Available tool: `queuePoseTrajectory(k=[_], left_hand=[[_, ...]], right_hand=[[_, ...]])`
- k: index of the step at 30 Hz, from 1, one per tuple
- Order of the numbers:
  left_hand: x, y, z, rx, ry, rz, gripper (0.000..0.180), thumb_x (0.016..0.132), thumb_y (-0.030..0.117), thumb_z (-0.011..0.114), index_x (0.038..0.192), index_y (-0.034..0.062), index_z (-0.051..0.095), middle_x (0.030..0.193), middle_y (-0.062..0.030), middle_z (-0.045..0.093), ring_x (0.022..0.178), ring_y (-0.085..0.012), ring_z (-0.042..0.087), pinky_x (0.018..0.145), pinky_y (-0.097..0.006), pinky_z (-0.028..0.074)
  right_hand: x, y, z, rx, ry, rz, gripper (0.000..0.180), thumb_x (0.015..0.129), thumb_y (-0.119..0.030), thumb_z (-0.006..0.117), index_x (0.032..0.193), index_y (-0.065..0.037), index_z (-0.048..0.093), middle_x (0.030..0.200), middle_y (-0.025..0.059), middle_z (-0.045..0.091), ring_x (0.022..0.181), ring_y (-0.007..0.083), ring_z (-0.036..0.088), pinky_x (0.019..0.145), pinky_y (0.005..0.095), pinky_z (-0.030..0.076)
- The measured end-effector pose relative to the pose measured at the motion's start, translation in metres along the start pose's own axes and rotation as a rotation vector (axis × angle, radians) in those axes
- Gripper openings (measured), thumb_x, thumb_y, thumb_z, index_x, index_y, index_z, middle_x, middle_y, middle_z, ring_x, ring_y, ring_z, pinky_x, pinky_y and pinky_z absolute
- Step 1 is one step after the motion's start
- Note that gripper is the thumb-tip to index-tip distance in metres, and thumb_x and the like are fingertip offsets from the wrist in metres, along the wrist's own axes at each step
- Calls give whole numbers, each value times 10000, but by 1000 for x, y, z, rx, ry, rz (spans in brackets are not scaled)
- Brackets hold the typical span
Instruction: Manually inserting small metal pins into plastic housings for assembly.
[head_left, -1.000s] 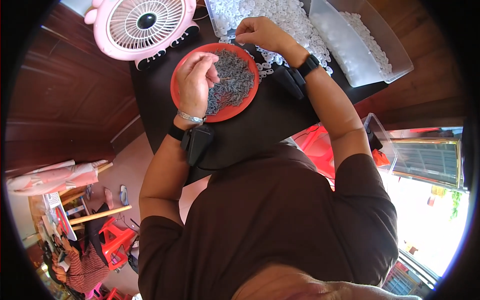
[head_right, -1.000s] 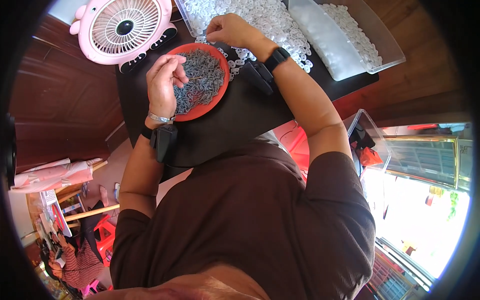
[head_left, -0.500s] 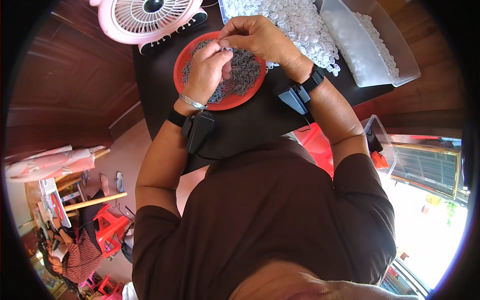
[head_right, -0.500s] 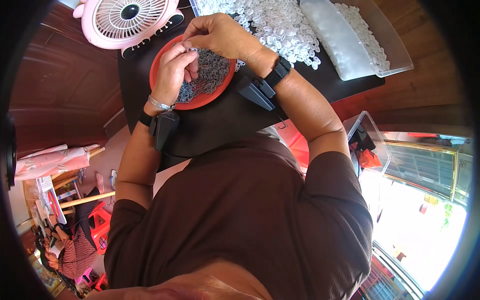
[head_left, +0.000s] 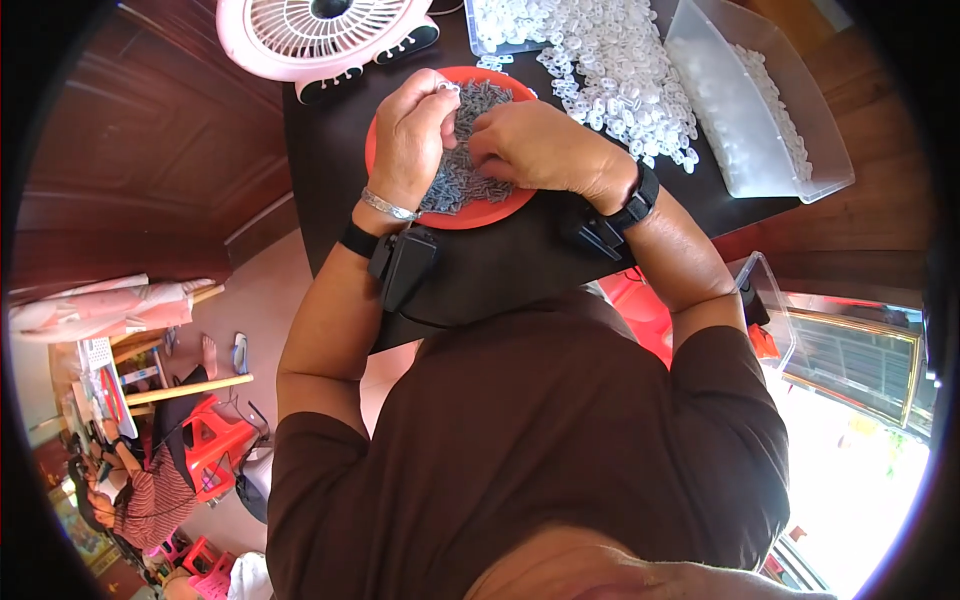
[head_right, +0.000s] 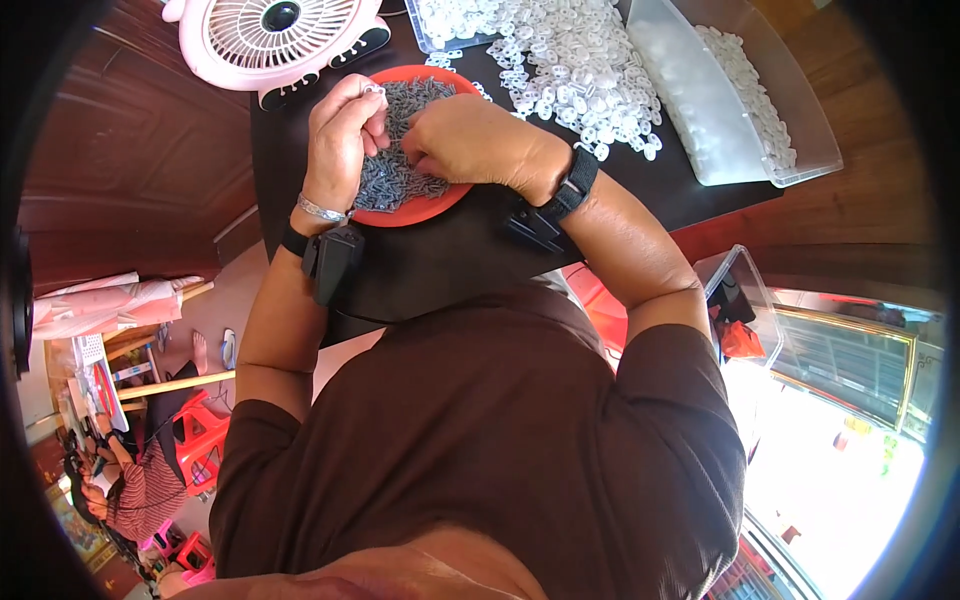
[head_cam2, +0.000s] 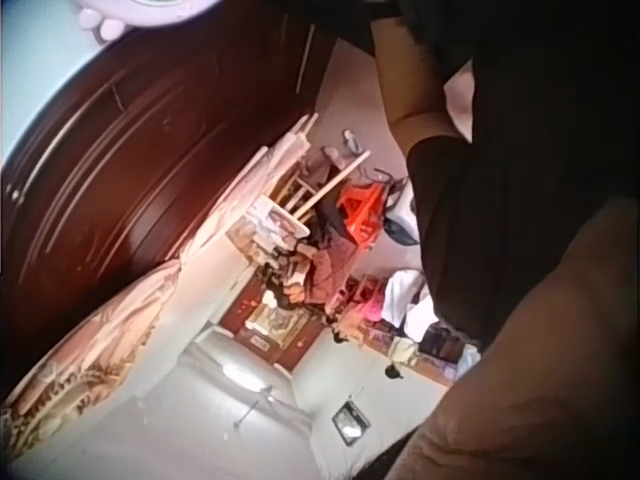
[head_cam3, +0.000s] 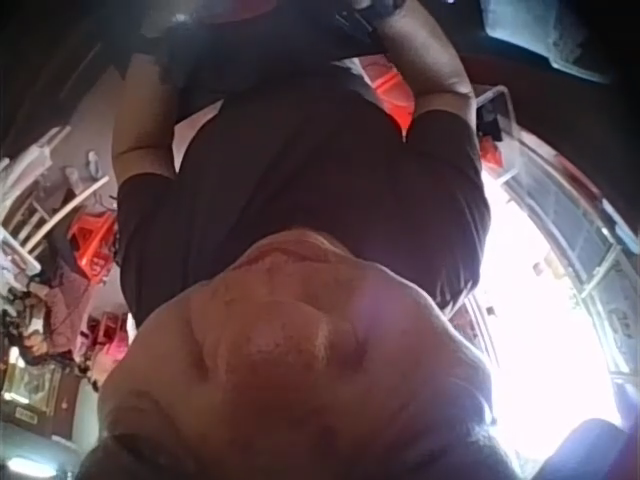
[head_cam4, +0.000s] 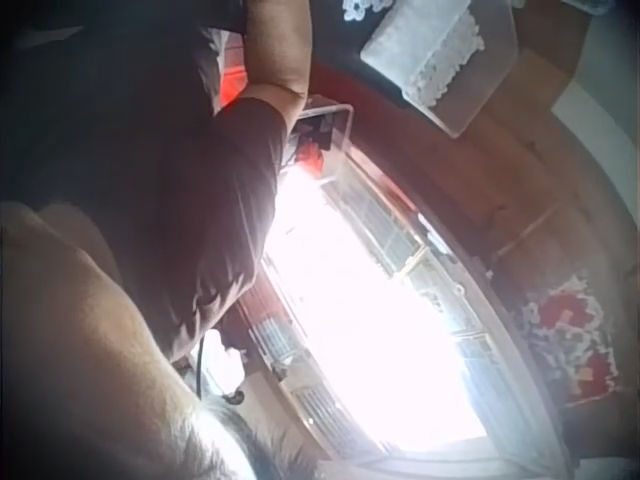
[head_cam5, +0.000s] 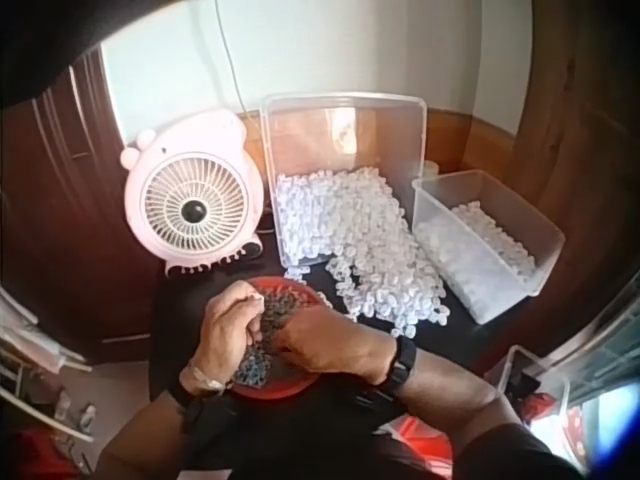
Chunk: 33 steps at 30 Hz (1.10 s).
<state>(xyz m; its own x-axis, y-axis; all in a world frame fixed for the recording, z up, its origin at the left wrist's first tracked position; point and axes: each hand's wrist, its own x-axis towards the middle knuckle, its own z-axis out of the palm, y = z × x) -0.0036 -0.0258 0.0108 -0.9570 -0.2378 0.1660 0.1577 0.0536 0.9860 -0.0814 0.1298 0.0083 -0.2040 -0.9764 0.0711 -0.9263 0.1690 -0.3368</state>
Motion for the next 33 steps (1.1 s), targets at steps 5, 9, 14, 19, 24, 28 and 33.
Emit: queuePoseTrajectory(k=[5, 9, 14, 19, 24, 28, 33], left_hand=[[1, 1, 0, 46, -10, 1, 189, 861, 182, 489, 727, 54, 529, 631, 11, 496, 525, -72, 486, 467, -194, 348], [1, 1, 0, 34, -38, 6, 194, 863, 182, 481, 724, 53, 524, 632, 13, 493, 529, -68, 484, 475, -188, 347], [0, 2, 0, 54, -64, 5, 202, 865, 185, 471, 716, 55, 515, 631, 15, 487, 529, -64, 480, 477, -187, 346], [-1, 8, 4, 40, -68, -43, 175, 835, 127, 497, 701, 16, 519, 580, 3, 453, 520, -69, 413, 490, -216, 325], [-2, 3, 5, 101, -126, -9, 205, 865, 190, 488, 725, 47, 534, 597, 17, 477, 509, -58, 465, 461, -183, 326], [-3, 2, 8, 108, -119, -18, 199, 866, 188, 486, 737, 44, 537, 603, 16, 481, 515, -60, 467, 468, -185, 331], [-5, 3, 11, 31, -75, -41, 192, 853, 122, 513, 698, 9, 527, 576, 7, 451, 504, -61, 407, 473, -216, 327]], right_hand=[[2, 8, 9, 88, 159, -28, 136, 776, -171, 622, 826, -47, 598, 797, 93, 594, 794, 303, 584, 701, 385, 466], [4, 12, 1, 220, 345, 34, 152, 842, -165, 596, 864, -15, 593, 755, 104, 620, 702, 254, 608, 653, 337, 467], [7, 22, 0, 705, 308, 197, 166, 883, -158, 564, 901, 4, 595, 757, 2, 592, 718, 82, 544, 661, 242, 448], [6, 23, -3, 1087, 384, 265, 198, 920, -208, 536, 921, -19, 598, 803, 5, 598, 725, 68, 533, 698, 210, 450], [7, 20, -4, 1118, 457, 265, 219, 935, -232, 529, 884, -26, 586, 761, -5, 576, 685, 62, 509, 657, 211, 437], [7, 18, -3, 1067, 487, 233, 229, 939, -238, 528, 858, -28, 571, 720, -16, 543, 651, 59, 487, 620, 210, 425], [9, 15, -2, 1089, 465, 180, 239, 938, -245, 534, 845, -26, 564, 699, -21, 518, 637, 57, 477, 597, 204, 415]])
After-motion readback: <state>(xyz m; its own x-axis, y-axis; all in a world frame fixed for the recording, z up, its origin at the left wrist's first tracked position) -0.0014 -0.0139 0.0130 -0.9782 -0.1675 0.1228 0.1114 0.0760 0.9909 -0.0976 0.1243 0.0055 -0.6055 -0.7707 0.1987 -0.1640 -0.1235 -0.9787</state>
